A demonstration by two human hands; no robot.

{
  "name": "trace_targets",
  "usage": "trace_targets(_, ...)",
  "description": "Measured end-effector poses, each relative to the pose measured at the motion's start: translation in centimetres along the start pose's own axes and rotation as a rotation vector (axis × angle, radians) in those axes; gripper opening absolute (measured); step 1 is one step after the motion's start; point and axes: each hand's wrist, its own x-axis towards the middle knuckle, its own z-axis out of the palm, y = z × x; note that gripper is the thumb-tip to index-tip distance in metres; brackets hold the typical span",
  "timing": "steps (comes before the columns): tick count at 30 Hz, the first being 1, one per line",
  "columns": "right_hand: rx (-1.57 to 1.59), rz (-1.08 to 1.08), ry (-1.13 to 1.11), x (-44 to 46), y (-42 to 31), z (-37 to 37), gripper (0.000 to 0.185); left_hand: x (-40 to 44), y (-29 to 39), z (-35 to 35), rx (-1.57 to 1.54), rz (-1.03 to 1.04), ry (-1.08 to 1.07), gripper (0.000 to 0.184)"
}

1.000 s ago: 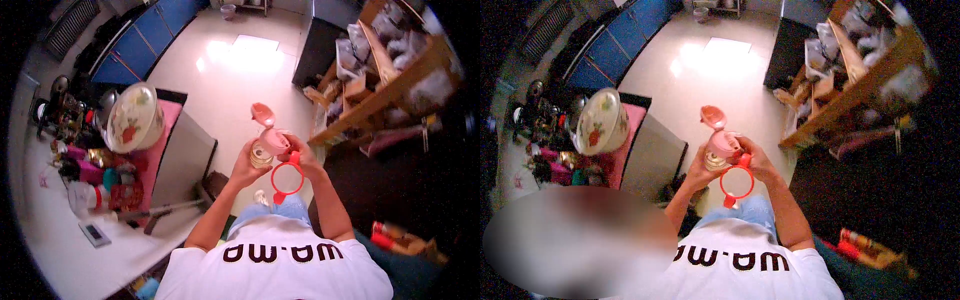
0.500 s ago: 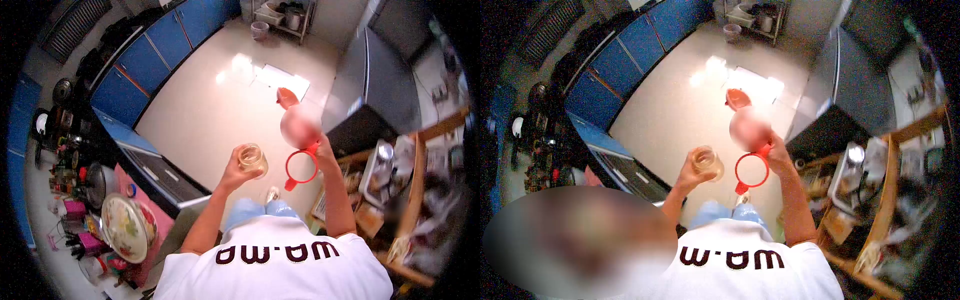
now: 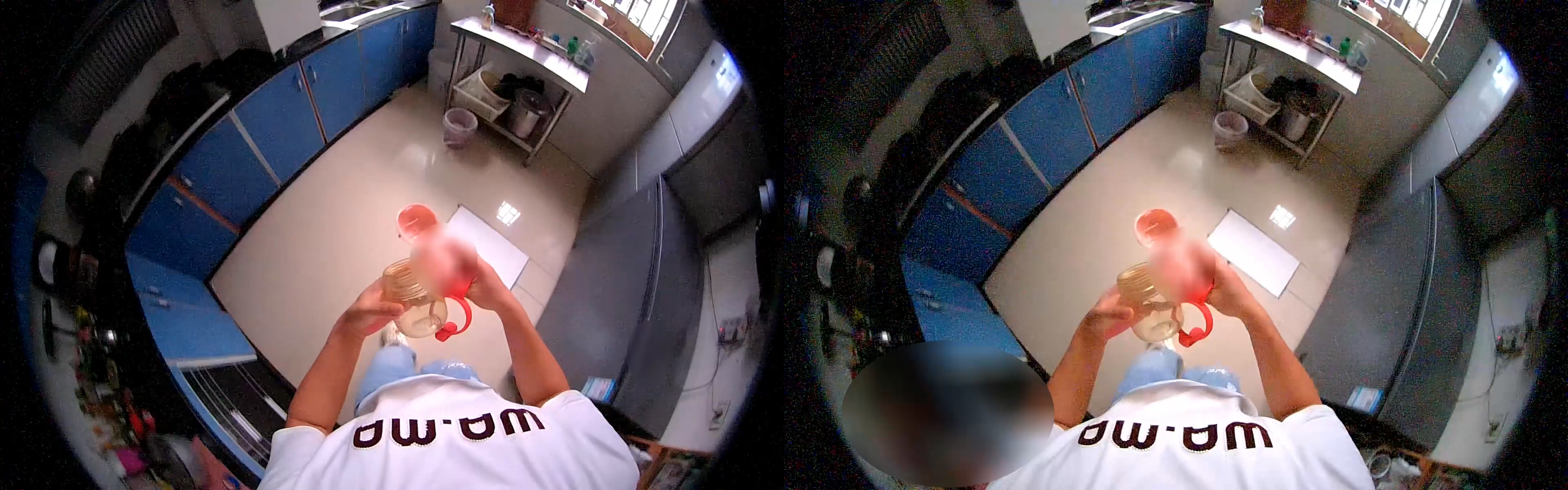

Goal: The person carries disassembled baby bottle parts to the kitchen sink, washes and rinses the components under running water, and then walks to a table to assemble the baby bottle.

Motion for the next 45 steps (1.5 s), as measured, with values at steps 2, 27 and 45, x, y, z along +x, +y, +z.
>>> trace_targets(2,0.147,0.088,0.034,6.1,-0.4,-2.0,0.069,5.3,4.2,-1.9,0.017,-0.019,-0.044,0.088)
trace_targets(27,0.54,0.367,0.265,73.3,22.3,-28.6,0.024,59.0,45.2,-37.9,0.056,0.522,0.368,0.08)
trace_targets(45,0.595,0.037,0.079,140.7,31.8,-44.8,0.035,97.4,72.9,-59.0,0.152,0.596,0.473,0.079)
